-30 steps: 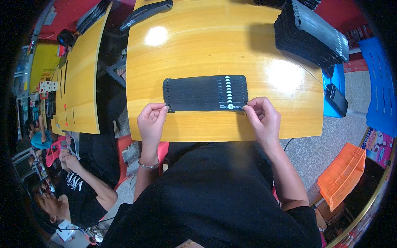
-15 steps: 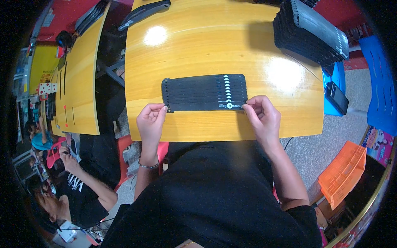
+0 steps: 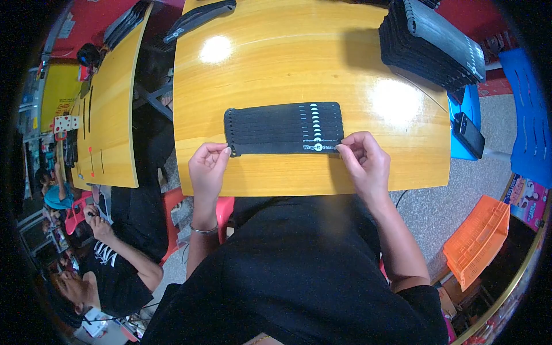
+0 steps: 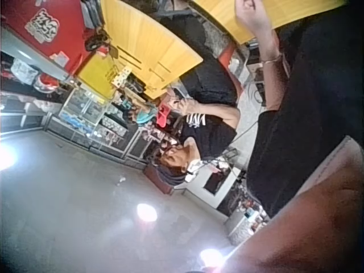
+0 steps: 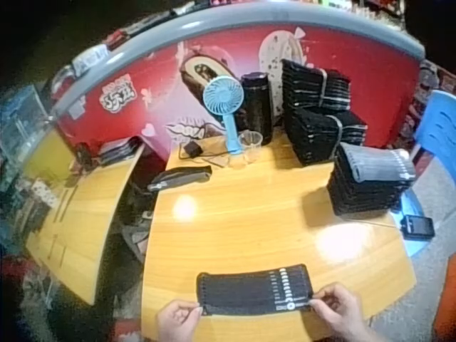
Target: Assembling and stacking black straps and components at a workbench.
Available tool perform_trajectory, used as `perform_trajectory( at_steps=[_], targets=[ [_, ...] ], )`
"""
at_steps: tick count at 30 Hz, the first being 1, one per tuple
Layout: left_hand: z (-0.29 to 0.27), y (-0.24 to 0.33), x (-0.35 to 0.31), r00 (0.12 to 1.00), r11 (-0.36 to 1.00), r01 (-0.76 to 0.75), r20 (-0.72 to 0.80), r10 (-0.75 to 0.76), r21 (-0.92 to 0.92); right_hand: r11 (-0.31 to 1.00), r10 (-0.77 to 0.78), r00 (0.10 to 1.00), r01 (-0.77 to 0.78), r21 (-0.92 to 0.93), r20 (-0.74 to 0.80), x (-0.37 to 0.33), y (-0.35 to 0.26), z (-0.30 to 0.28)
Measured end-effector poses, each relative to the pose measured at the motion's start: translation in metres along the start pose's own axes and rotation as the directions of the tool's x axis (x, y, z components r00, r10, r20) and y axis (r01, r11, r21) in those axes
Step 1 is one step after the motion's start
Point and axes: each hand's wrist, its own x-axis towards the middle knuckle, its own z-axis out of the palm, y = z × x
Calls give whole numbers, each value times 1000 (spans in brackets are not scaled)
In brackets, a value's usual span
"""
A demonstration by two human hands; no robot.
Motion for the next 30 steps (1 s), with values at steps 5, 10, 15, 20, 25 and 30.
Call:
perform_trajectory(
  at_steps=[5,10,15,20,25,30],
  targets=[
    [-1,-1,1,1000,1000,-21,24,21,16,1000,23,1000,-23,0,9,0,1,-2],
    [0,-2,1,1000,1000,-14,26,14,8,1000,25,1000,-25,-6,10,1,-1,-2],
    [0,-2,1,1000,999,-15,25,14,39,1000,27,1000,-27,-14,9,1,1,-2],
    [2,0,1,1000,999,-14,18,13,49,997,-3,1000,3,-79,-3,1,-1,-2],
    [3,2,1,1000,996,-17,1,17,82,995,-14,1000,12,-98,-13,1,0,0],
    [1,3,0,1000,994,-23,19,21,105,992,-33,999,30,-126,-26,1,-2,1]
  ],
)
